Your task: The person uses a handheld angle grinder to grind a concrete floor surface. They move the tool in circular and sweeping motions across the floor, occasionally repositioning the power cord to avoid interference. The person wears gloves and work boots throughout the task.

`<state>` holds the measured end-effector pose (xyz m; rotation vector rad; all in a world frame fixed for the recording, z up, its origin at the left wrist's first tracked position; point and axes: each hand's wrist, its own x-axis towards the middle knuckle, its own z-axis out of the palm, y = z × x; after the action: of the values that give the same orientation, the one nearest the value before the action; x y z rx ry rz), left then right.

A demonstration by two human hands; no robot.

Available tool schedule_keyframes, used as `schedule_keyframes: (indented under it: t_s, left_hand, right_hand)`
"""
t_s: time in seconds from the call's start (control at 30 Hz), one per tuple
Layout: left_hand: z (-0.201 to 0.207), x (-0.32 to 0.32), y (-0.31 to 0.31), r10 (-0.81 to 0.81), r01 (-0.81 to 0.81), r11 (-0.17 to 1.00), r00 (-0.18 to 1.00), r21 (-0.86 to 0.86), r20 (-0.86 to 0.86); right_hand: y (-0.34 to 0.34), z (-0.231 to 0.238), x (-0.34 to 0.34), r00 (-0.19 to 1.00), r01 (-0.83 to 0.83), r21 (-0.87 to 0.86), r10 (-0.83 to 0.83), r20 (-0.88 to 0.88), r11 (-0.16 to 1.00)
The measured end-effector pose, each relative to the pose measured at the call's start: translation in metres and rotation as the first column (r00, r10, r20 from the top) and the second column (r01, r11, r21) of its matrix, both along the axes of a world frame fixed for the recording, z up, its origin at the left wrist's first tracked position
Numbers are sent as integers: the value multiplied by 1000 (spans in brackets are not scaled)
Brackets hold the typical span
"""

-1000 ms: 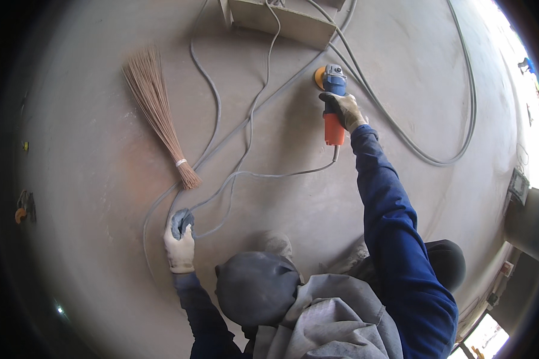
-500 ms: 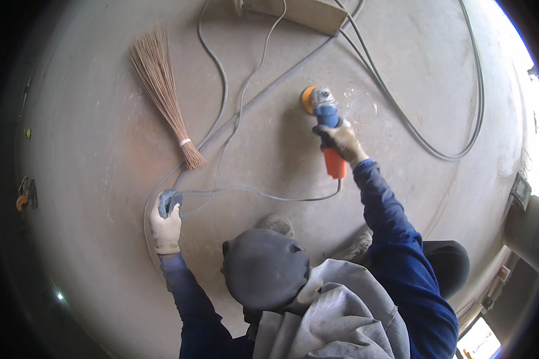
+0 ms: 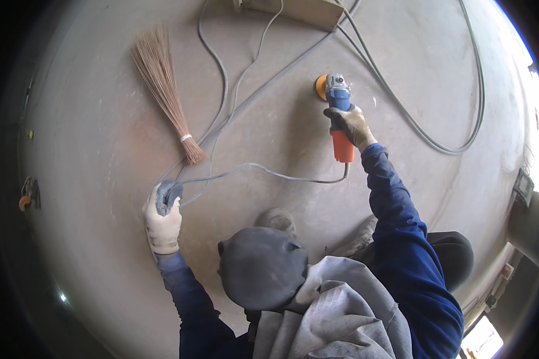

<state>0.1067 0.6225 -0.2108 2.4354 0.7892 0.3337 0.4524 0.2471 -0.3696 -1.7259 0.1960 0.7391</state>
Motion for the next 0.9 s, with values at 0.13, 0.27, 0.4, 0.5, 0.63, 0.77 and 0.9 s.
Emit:
schedule_keyframes:
  t_s: [0.13, 0.27, 0.4, 0.5, 0.63, 0.77, 0.9]
  left_hand:
    - [-27, 22, -4, -48, 48, 999, 999, -4, -5]
    - [-48, 53, -8, -77, 72, 970, 997, -233, -16]
    - [-56, 91, -20, -198, 181, 954, 979, -241, -45]
    - [-77, 116, -26, -293, 281, 946, 954, -164, -58]
    - [-75, 164, -42, -412, 411, 911, 911, -25, -36]
    - [-82, 206, -67, -480, 483, 865, 875, -137, 53]
    - [-86, 229, -80, -495, 500, 849, 866, -168, 75]
  right_hand:
    - [-1, -5, -58, 990, -142, -49, 141, -24, 989]
    - [-8, 10, -100, 968, -245, -122, 234, -96, 962]
    - [-70, 1, -73, 998, 23, -112, -30, -62, 993]
    - [-122, -10, -66, 962, 271, -88, -273, -18, 959]
    - [-146, -3, -90, 887, 456, -134, -462, -15, 880]
    - [-148, -7, -113, 852, 520, -35, -521, -52, 853]
    - [-93, -6, -108, 949, 314, -117, -315, 14, 942]
